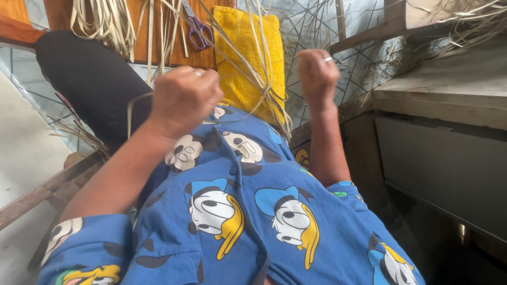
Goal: Weaving and braiding natural fibers around a yellow cylindrical core
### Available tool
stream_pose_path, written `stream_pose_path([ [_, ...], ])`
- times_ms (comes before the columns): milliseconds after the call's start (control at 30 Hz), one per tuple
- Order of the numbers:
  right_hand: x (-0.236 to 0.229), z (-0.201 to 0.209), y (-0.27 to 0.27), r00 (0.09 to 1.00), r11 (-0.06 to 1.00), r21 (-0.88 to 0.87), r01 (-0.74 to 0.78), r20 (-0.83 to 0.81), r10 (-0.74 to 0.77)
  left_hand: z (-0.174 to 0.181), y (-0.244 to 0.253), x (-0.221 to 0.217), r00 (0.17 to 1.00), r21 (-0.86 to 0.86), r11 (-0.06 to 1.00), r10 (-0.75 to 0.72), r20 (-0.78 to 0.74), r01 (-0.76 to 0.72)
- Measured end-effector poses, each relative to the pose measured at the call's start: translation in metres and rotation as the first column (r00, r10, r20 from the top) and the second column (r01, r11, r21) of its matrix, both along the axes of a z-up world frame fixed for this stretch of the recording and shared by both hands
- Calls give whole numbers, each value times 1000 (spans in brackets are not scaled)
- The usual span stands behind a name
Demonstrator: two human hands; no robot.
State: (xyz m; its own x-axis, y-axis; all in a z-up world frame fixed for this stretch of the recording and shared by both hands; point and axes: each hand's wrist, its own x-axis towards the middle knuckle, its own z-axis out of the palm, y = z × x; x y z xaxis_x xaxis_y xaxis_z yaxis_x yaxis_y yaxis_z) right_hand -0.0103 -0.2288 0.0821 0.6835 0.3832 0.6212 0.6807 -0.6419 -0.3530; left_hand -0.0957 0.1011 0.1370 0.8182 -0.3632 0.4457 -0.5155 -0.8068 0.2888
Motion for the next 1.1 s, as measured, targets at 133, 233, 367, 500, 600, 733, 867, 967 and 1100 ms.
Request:
stream_pose_path([
  [133,-1,-10,-54,902,933,-201,298,-261,-344,16,15,5,992,216,969,107,61,-118],
  [233,-12,8,-54,825,873,-369,318,-346,-447,10,5,13,988,266,963,-11,156,-31],
  [367,-27,73,3,817,994,74,75,-577,-19,5,-22,33,949,305,946,-188,252,106],
  [500,-39,86,37,542,968,241,-70,-806,239,24,-40,41,930,259,950,-243,277,172],
  [600,-35,70,33,208,940,338,-52,-917,341,28,-40,43,927,201,952,-278,253,231],
  [733,-40,79,23,261,960,270,76,-934,242,15,-6,53,935,253,967,-115,336,28],
  [867,-35,104,8,503,996,81,27,-863,57,17,63,59,877,414,810,236,418,-415],
  [967,-26,92,14,797,964,-211,161,-549,-253,12,73,54,826,287,797,413,384,-532],
  [1100,-18,83,40,890,975,-160,157,-406,-210,12,24,35,919,-92,951,256,-298,-295],
])
